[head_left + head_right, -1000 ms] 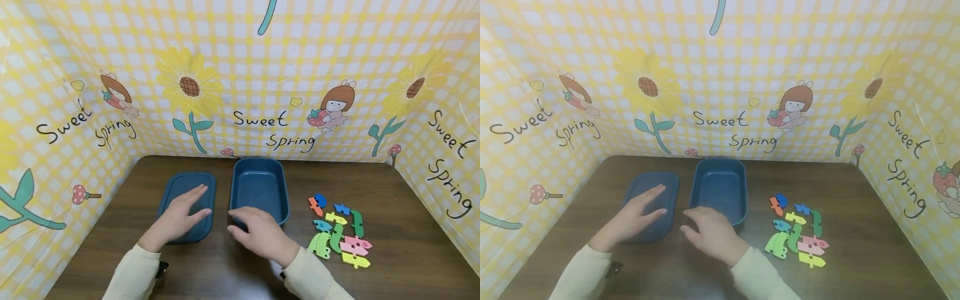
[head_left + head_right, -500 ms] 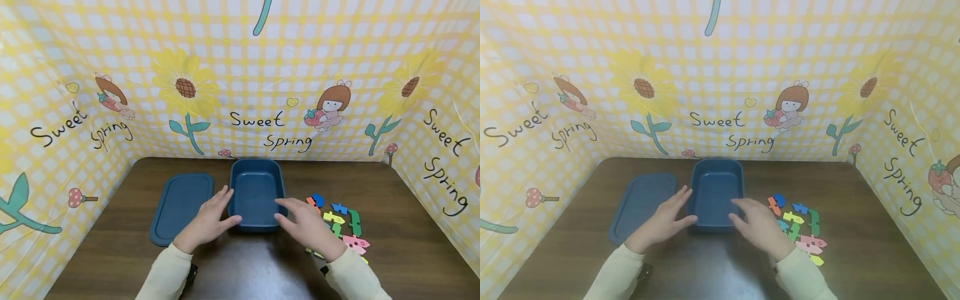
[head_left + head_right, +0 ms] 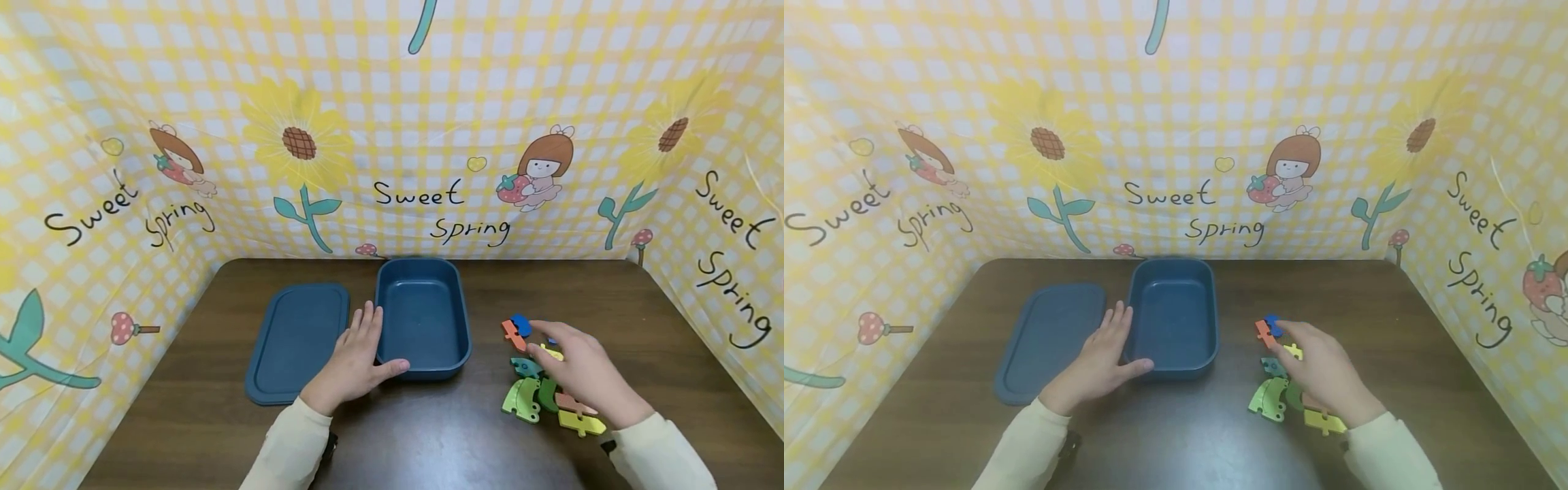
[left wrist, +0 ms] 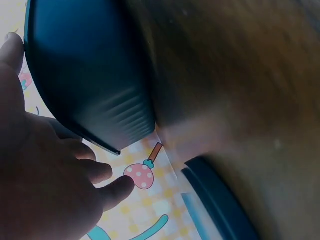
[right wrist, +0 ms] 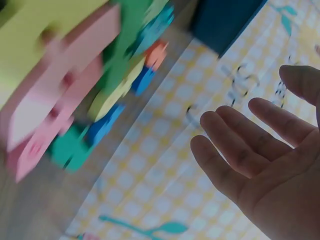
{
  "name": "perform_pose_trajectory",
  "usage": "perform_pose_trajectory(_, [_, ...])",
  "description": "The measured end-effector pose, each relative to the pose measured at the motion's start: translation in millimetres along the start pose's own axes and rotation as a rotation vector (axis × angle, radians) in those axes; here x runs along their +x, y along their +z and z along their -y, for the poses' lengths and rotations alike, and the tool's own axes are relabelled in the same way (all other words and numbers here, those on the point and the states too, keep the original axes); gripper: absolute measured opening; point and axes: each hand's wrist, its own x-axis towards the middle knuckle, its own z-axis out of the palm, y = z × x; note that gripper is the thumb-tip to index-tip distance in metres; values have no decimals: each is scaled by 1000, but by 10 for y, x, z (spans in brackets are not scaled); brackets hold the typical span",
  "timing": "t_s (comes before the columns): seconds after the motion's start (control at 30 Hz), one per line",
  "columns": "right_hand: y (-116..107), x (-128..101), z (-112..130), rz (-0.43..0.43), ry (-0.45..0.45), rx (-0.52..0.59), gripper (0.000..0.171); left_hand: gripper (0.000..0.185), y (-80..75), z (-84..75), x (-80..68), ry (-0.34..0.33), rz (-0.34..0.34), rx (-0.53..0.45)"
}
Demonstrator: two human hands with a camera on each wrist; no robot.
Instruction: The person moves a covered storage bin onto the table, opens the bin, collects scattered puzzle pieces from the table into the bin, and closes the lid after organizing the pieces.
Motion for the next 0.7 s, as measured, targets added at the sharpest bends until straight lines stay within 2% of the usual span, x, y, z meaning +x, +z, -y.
perform_pose_trajectory(0.27, [-212,-69,-380,24,98,-68,51,107,19,4,3,-9,-10,66])
perform_pose_trajectory(0.5, [-238,-101,-739,96,170,-115,50,105,-8,-38,-4,-7,-16,82])
perform_pose_trajectory(0.7, [-171,-138,-992,140,122,-142,39,107,9,-19,12,-18,0,83])
